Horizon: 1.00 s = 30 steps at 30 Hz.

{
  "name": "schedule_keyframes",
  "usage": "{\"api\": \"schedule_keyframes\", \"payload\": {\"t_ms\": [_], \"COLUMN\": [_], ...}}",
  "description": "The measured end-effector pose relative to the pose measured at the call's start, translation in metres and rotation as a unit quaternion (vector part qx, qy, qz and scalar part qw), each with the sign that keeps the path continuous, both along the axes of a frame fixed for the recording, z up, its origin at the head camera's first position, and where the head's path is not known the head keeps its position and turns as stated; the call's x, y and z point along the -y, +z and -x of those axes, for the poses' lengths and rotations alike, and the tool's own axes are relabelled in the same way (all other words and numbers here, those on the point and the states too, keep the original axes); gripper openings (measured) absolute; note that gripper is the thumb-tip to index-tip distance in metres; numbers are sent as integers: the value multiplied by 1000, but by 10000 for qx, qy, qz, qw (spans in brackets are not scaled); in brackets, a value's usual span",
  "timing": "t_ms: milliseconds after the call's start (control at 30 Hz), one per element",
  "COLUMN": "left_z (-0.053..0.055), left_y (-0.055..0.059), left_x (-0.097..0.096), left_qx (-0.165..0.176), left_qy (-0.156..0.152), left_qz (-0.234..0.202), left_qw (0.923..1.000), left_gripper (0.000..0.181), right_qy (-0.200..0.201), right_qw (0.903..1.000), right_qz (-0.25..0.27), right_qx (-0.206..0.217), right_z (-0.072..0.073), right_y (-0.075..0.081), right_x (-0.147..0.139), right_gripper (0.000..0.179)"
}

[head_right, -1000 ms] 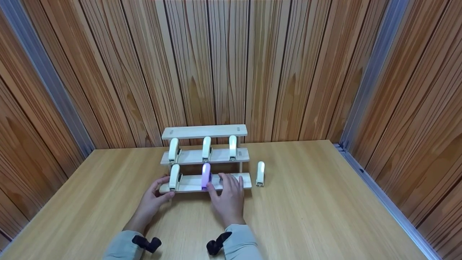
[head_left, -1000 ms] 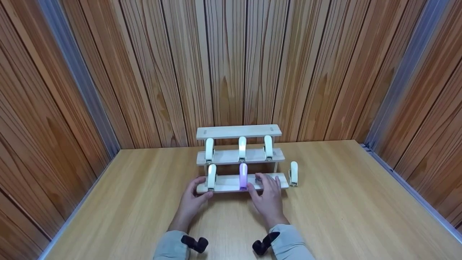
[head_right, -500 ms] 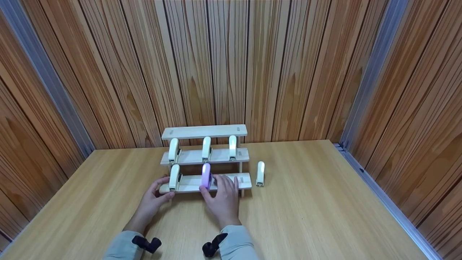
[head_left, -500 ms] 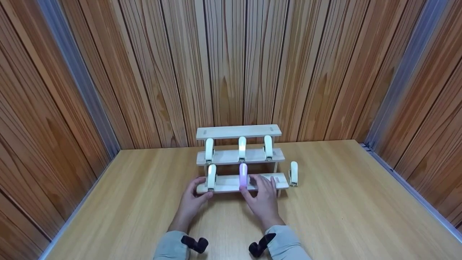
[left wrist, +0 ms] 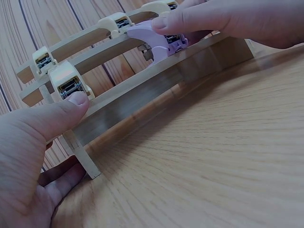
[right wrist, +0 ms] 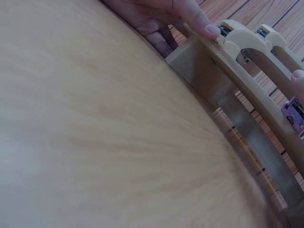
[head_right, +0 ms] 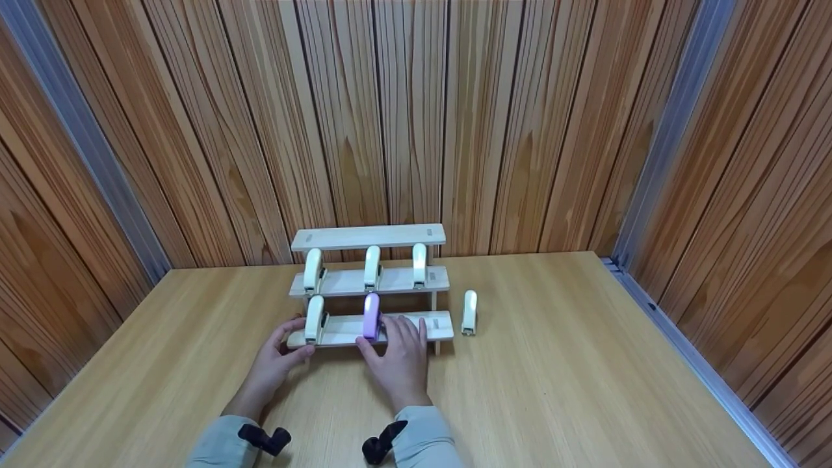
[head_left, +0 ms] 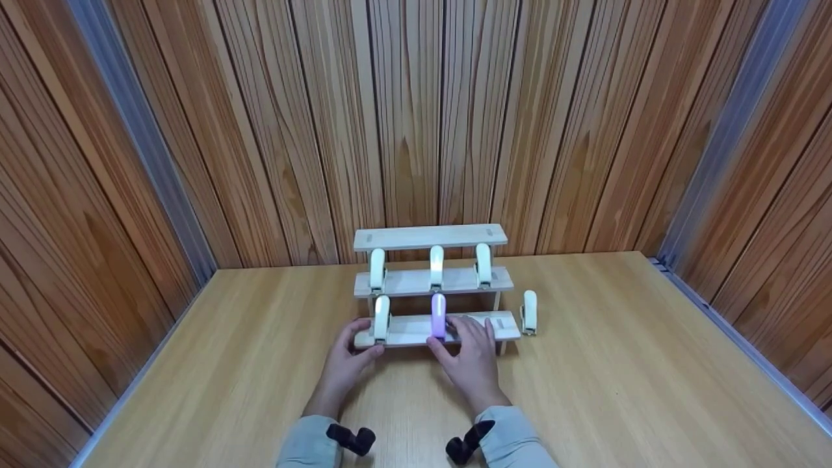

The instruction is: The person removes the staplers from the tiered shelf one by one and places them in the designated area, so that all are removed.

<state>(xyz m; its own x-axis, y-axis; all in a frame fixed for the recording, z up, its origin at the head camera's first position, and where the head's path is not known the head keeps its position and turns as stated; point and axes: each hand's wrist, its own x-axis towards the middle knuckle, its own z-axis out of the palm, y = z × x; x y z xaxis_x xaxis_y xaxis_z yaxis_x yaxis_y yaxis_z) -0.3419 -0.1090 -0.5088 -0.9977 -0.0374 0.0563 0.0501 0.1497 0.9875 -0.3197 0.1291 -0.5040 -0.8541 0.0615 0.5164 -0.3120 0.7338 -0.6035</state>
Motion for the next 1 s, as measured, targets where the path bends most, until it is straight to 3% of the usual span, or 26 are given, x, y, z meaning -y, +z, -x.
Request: {"api": "schedule_keyframes", "payload": {"t_ms": [400, 567, 1000], "left_z": [0, -1, -2], "left_y": [2, 0, 1], "left_x": [0, 0, 2], "left_qx": [107, -51, 31], "left_qy": [65, -2, -25], "left_qz": [20, -26, -42], "left_qw": [9999, 10000, 10000], "left_gripper": [56, 53, 54], "right_qy": [-156, -309, -448], "right_qw": [9994, 9986, 9985], "right_qz": [-307, -421, -232], "right_qx": [85, 47, 195], "right_z": [1, -1, -1], "right_y": [-2, -1, 0], "right_x": [6, 10, 14], "right_gripper": [60, 60, 58]}}
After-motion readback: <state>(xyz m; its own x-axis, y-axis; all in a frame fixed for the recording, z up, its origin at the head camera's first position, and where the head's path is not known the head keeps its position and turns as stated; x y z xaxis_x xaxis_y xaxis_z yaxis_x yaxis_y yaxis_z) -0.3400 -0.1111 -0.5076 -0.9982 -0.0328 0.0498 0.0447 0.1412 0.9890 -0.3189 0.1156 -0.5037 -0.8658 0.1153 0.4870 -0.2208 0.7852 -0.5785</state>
